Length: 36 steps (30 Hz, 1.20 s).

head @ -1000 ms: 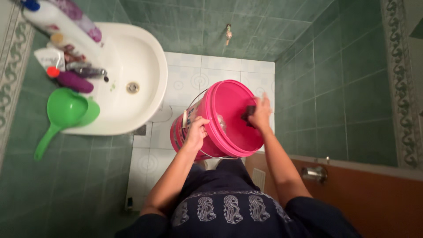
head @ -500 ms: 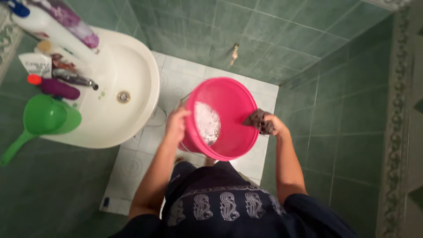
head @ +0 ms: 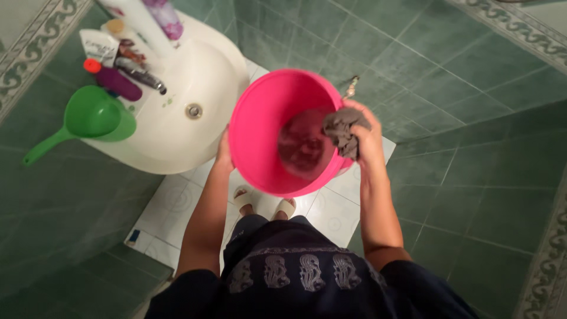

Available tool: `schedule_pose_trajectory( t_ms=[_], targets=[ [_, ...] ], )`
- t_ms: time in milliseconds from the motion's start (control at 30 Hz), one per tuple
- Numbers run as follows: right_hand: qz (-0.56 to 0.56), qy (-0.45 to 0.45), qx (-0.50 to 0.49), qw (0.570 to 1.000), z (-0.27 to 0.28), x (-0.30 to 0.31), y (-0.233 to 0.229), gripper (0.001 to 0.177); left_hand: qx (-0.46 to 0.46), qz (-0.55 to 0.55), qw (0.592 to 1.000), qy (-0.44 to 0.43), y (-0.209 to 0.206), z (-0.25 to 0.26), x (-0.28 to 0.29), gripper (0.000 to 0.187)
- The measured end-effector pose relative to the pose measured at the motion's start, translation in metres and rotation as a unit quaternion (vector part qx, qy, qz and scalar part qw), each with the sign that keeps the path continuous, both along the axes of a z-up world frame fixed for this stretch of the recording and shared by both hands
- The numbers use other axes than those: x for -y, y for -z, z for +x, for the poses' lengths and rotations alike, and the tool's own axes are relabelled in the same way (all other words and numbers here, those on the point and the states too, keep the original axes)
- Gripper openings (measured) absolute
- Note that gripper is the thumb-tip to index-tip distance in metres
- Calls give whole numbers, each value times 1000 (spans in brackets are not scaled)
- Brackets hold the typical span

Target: The person empties dirty water from a bucket into a sink, rinses a rag in fresh water, pours liquid detergent onto the rag, and scrubs it by hand under running water in the sink.

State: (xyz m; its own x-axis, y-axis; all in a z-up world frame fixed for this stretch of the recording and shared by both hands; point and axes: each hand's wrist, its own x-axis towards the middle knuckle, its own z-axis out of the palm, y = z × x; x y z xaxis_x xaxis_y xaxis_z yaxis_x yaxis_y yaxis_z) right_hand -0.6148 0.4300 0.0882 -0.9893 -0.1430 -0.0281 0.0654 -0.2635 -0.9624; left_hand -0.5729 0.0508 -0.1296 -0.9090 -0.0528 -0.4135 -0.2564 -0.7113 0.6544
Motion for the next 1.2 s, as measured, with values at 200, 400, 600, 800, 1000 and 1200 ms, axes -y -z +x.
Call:
schedule_pose_trajectory(
  t_ms=[200, 400, 600, 800, 1000, 1200],
  targets=[
    [108, 20, -75, 991, -13, 68, -51, 61, -13, -141, 987, -74, 9, 35, -15, 59],
    [149, 30, -136, 979, -38, 123, -78, 56, 41, -395, 918, 9, -17, 8, 19, 76],
    [159, 35, -168, 972, -58, 170, -96, 51, 55, -418, 903, 83, -49, -41, 62, 72],
    [178, 17, -180, 967, -76, 222, -102, 49, 20, -341, 938, 64, -20, -73, 90, 72],
    [281, 11, -228, 932, -97, 255, -112, 47, 13, -265, 961, 72, 14, -99, 102, 70],
    [256, -6, -206, 944, -106, 267, -117, 42, 57, -222, 970, 84, 33, -114, 108, 63]
  ],
)
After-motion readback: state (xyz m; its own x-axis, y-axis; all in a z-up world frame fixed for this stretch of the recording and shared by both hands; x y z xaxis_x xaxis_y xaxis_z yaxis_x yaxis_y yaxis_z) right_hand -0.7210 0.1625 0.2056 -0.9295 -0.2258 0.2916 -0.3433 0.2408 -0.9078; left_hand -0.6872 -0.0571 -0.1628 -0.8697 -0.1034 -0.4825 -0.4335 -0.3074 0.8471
